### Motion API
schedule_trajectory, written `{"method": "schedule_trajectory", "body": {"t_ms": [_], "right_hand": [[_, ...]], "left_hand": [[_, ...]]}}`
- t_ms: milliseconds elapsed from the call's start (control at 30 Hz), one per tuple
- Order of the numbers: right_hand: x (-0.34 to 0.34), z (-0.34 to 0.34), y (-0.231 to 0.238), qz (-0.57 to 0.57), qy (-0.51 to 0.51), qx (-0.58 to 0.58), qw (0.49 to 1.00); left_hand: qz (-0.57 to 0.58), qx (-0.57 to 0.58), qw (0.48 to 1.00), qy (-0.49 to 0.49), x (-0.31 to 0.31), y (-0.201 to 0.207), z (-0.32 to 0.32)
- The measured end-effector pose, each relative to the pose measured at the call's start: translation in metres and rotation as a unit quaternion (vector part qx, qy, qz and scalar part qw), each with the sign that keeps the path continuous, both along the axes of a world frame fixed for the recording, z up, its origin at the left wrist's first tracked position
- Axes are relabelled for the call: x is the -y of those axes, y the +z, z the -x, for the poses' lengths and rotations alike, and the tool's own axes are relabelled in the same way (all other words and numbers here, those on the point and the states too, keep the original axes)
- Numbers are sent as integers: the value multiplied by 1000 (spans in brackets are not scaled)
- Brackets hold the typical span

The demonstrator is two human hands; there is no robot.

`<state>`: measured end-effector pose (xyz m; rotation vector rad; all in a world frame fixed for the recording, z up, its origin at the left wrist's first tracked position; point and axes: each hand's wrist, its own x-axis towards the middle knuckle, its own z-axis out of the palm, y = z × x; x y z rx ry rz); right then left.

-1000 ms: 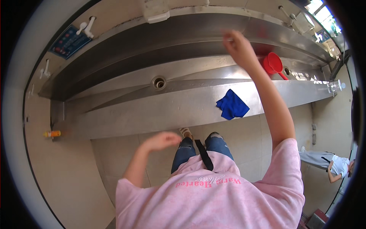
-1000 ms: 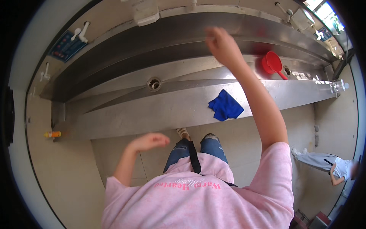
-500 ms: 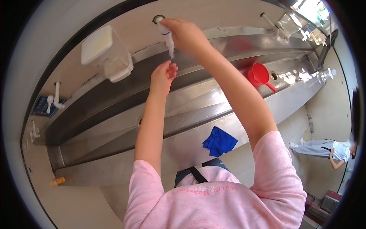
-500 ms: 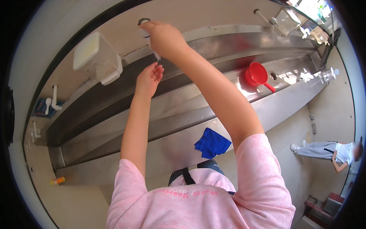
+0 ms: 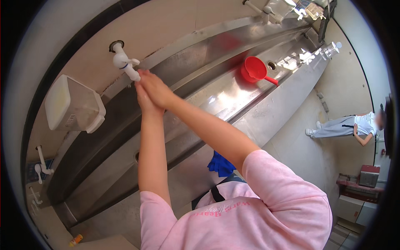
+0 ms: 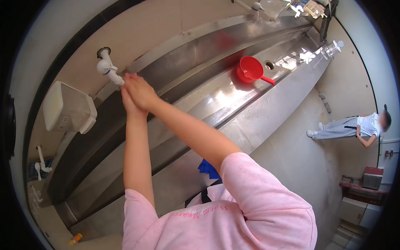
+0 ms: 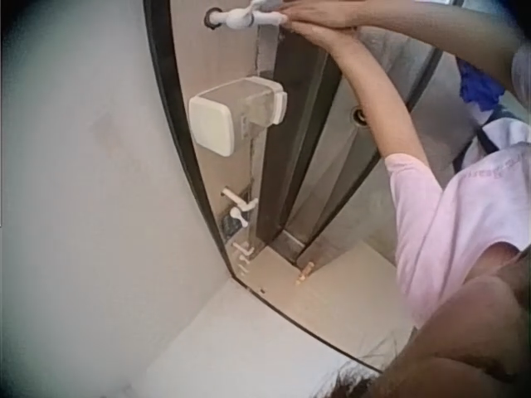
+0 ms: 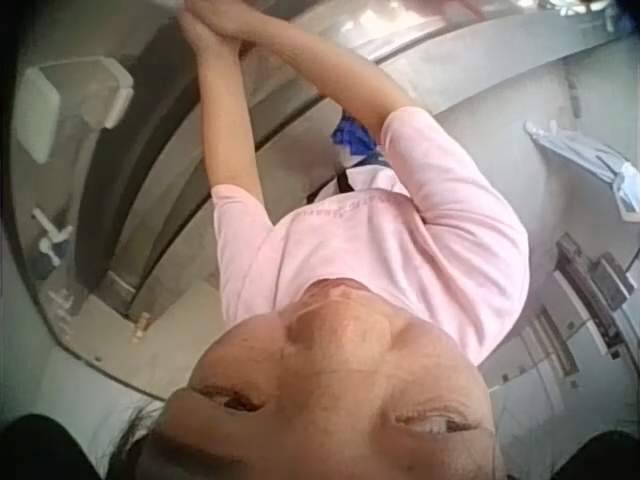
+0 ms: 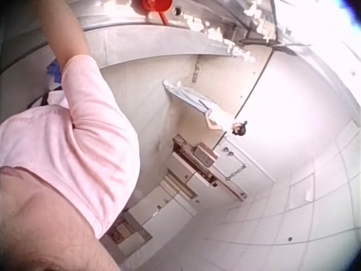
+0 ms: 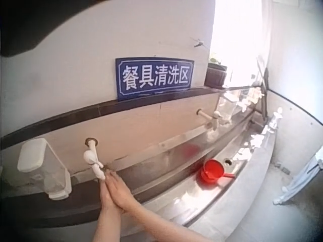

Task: Clean the metal counter with a wet cloth and cleaning solution.

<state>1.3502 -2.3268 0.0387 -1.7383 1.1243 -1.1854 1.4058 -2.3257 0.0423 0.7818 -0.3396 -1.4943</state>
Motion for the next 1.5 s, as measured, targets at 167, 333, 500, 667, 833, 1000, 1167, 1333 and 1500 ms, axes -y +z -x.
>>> {"method": "schedule_trajectory", "body": {"t_ms": [167, 333, 500, 667, 833, 1000, 1167, 1333, 1500], "right_hand": [[-1, -35, -25, -2, -55, -62, 997], [27, -17, -7, 29, -43, -76, 996], [36, -29, 2, -42, -85, -205, 974], [9, -38, 9, -246, 34, 188, 950], [22, -28, -9, -419, 75, 499, 755], [28, -17, -14, -459, 49, 491, 739], [6, -29, -4, -390, -13, 481, 785], [0, -31, -1, -350, -53, 585, 730], [-2, -20, -11, -468, 106, 520, 707]], "left_hand": [[31, 34, 999, 3, -24, 8, 1], [37, -91, 994, -56, -27, -6, -13], [-7, 328, 944, 23, -24, 2, -13], [-80, 42, 992, 93, -4, 4, -35], [-19, -187, 974, 123, -24, -6, -25], [45, 475, 879, 10, -30, -23, -31], [103, 662, 729, 143, -2, -28, -40], [-42, 173, 972, 156, 7, -49, -43], [10, -177, 965, -195, 3, -43, -60]]}}
